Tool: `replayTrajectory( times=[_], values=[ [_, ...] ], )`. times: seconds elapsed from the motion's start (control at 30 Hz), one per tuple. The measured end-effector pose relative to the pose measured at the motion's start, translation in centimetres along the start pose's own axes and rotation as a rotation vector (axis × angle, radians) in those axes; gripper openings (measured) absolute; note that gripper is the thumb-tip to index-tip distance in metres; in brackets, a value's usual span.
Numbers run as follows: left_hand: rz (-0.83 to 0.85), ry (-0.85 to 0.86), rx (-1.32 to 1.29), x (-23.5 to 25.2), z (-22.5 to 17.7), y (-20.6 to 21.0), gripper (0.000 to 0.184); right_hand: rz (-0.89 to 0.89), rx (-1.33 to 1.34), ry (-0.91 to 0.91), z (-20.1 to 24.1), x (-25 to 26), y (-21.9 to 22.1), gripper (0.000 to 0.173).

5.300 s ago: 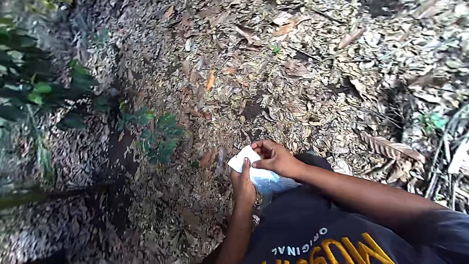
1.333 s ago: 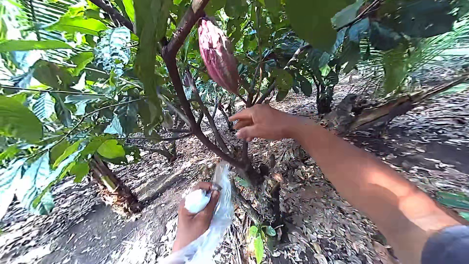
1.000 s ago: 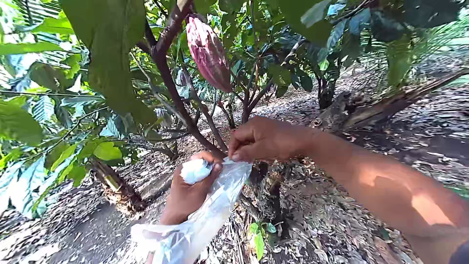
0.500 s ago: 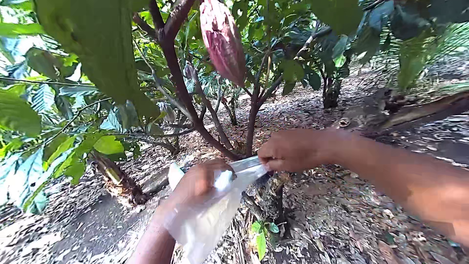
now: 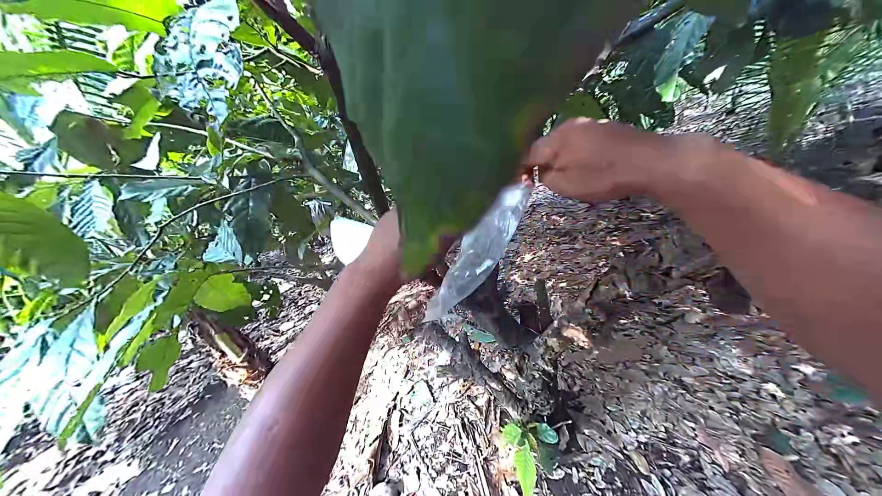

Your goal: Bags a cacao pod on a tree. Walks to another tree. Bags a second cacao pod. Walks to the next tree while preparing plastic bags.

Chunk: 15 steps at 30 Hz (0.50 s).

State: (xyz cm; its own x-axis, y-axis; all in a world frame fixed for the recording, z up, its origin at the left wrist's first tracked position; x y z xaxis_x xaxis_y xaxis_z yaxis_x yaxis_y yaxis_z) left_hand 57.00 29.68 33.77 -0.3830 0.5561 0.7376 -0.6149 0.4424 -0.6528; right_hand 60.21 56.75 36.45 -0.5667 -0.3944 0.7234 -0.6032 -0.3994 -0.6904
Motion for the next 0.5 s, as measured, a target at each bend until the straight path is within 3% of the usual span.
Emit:
replayTrajectory(
  times=[0.07,0.13,0.17,0.27,0.4,0.5],
  values=[
    [-0.060,0.106,0.010,2.2,1.5,0.0,0.025,-0.127,0.044,-0.047,-1.2,0.7,-1.6,0.013],
    [-0.144,0.212,0.031,4.3,1.6,-0.8,0.028,-0.394,0.094,-0.309,-6.9,3.6,-0.1,0.010],
    [-0.165,0.240,0.047,5.0,1.5,-1.4,0.030,-0.440,0.119,-0.380,-9.4,5.6,0.3,0.013],
    [-0.175,0.226,0.090,6.1,0.0,-3.4,0.026,-0.370,0.126,-0.418,-11.5,10.3,-1.8,0.020],
    [-0.143,0.140,0.161,6.3,-2.1,-5.2,0.023,-0.342,0.110,-0.413,-9.6,15.2,-3.5,0.026],
    [-0.216,0.113,0.136,5.9,-2.3,-5.9,0.022,-0.272,0.212,-0.382,-8.0,17.3,-3.3,0.023]
  ],
)
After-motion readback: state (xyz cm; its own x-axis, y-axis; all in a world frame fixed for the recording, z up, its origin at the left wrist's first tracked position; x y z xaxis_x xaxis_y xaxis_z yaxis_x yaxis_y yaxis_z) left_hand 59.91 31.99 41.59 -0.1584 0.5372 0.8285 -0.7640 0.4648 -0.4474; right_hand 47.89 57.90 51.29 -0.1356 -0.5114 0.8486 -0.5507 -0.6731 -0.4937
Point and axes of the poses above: each hand's wrist, its own x-axis towards the middle knuckle, its own y-axis out of the palm, z = x × y, the point moved 2 cm from there along x, towards the middle knuckle, and after that the axes turned 13 degrees about -z, right-handed, at the moved point
